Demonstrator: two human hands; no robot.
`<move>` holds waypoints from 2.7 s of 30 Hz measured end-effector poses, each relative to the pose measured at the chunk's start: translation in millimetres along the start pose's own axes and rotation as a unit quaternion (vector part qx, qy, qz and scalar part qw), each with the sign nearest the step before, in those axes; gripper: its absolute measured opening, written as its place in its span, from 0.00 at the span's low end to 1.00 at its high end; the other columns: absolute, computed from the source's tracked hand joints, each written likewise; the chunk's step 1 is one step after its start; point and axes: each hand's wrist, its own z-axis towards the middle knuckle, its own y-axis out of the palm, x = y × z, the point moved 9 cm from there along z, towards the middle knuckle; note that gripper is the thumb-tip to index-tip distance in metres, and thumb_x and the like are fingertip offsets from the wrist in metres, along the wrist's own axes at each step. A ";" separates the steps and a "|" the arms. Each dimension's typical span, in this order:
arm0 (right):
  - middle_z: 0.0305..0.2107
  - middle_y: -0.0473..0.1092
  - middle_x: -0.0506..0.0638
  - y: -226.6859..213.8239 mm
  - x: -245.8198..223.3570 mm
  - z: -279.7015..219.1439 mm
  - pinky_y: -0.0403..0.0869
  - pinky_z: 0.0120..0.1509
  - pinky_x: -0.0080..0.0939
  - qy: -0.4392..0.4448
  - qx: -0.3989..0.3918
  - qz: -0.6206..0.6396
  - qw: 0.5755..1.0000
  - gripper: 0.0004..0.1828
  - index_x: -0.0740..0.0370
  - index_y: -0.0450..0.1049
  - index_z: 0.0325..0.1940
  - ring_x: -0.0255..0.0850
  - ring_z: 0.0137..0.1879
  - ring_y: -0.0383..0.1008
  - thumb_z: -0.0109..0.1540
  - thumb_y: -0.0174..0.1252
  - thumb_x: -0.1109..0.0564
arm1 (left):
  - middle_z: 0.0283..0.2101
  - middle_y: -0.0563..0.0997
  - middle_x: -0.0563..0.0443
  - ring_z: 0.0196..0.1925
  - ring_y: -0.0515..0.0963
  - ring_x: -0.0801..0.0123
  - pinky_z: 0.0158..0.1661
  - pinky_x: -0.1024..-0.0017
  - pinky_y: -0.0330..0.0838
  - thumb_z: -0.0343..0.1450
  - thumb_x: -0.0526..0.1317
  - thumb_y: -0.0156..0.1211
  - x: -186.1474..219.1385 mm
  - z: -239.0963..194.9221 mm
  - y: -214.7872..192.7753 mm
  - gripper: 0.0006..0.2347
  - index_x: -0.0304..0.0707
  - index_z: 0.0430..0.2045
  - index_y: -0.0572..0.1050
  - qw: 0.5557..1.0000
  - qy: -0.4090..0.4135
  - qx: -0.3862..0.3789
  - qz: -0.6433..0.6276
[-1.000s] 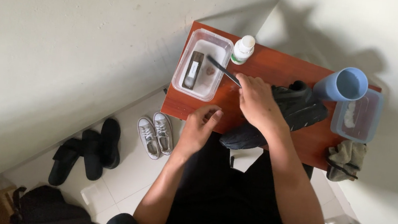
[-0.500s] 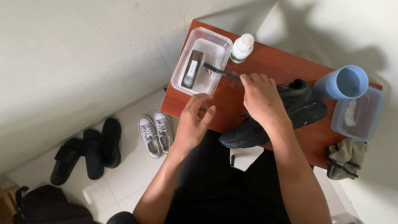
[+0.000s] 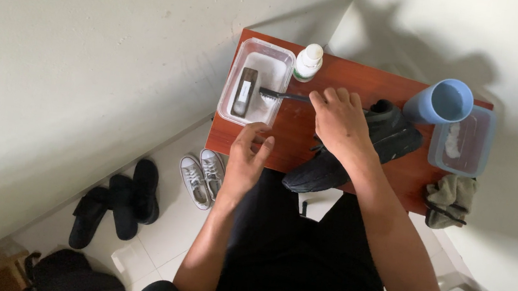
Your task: The person scrubs a black shoe with a brush and cleaning solution on a small wooden table. They repeatedly dip the brush into a container of white cleaning paste and scrub the shoe's upper and toe areas, rotating the shoe to access different sides.
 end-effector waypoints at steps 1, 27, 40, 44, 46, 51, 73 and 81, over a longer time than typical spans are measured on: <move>0.42 0.69 0.52 -1.8 1.1 -0.4 0.67 0.55 0.46 0.002 -0.001 0.000 1.000 0.17 0.54 0.71 0.63 0.45 0.49 0.70 0.70 0.50 0.57 | 0.51 0.80 0.38 0.45 0.84 0.48 0.41 0.61 0.78 0.75 0.40 0.58 -1.3 1.4 0.7 0.13 0.30 0.48 0.76 1.000 0.000 -0.003 -0.001; 0.36 0.65 0.48 -34.4 4.0 -11.2 0.63 0.50 0.44 0.008 0.132 0.062 0.989 0.14 0.55 0.74 0.59 0.45 0.46 0.66 0.69 0.52 0.57 | 0.50 0.79 0.38 0.41 0.85 0.51 0.36 0.63 0.79 0.75 0.38 0.56 -8.6 2.6 1.8 0.10 0.29 0.45 0.76 1.000 0.013 0.009 -0.025; 0.35 0.66 0.50 -15.3 3.1 -11.8 0.63 0.49 0.45 0.010 0.106 0.032 0.994 0.13 0.59 0.75 0.55 0.45 0.45 0.67 0.66 0.57 0.59 | 0.50 0.79 0.38 0.40 0.85 0.54 0.38 0.64 0.80 0.76 0.38 0.56 -13.0 2.7 4.1 0.11 0.28 0.46 0.76 0.999 0.018 0.011 -0.041; 0.35 0.68 0.51 -23.5 4.0 -20.2 0.65 0.49 0.45 0.023 0.108 0.043 0.993 0.11 0.59 0.74 0.53 0.46 0.46 0.70 0.68 0.55 0.57 | 0.50 0.79 0.37 0.40 0.85 0.53 0.38 0.63 0.80 0.76 0.39 0.57 -7.4 -1.3 3.3 0.12 0.28 0.47 0.76 1.000 0.016 0.008 -0.024; 0.36 0.69 0.51 -32.4 8.7 -26.3 0.65 0.50 0.45 0.035 0.104 0.056 0.992 0.10 0.60 0.74 0.53 0.47 0.47 0.71 0.69 0.53 0.57 | 0.51 0.79 0.37 0.41 0.85 0.52 0.39 0.62 0.80 0.75 0.40 0.57 4.4 -0.4 4.7 0.13 0.29 0.48 0.76 1.000 0.019 0.003 -0.014; 0.33 0.71 0.57 -65.5 20.5 -58.6 0.74 0.39 0.47 0.057 0.070 0.248 0.965 0.14 0.64 0.72 0.58 0.53 0.34 0.76 0.72 0.47 0.60 | 0.51 0.76 0.35 0.41 0.83 0.50 0.42 0.60 0.79 0.76 0.41 0.56 51.5 1.5 16.9 0.14 0.26 0.48 0.75 0.996 0.075 0.024 0.043; 0.46 0.74 0.59 22.6 234.8 -308.1 0.78 0.46 0.53 0.480 0.073 0.165 0.859 0.22 0.61 0.73 0.71 0.55 0.47 0.79 0.73 0.46 0.59 | 0.61 0.76 0.33 0.69 0.70 0.47 0.68 0.48 0.58 0.75 0.40 0.58 132.2 -54.2 334.8 0.16 0.24 0.52 0.75 0.902 0.307 -0.285 0.106; 0.44 0.73 0.56 78.4 255.0 -270.0 0.82 0.33 0.51 0.433 0.025 0.100 0.896 0.27 0.55 0.71 0.71 0.53 0.37 0.81 0.66 0.57 0.59 | 0.64 0.72 0.27 0.72 0.66 0.45 0.70 0.44 0.52 0.75 0.42 0.57 113.0 -52.3 366.6 0.19 0.26 0.56 0.73 0.872 0.296 -0.329 0.208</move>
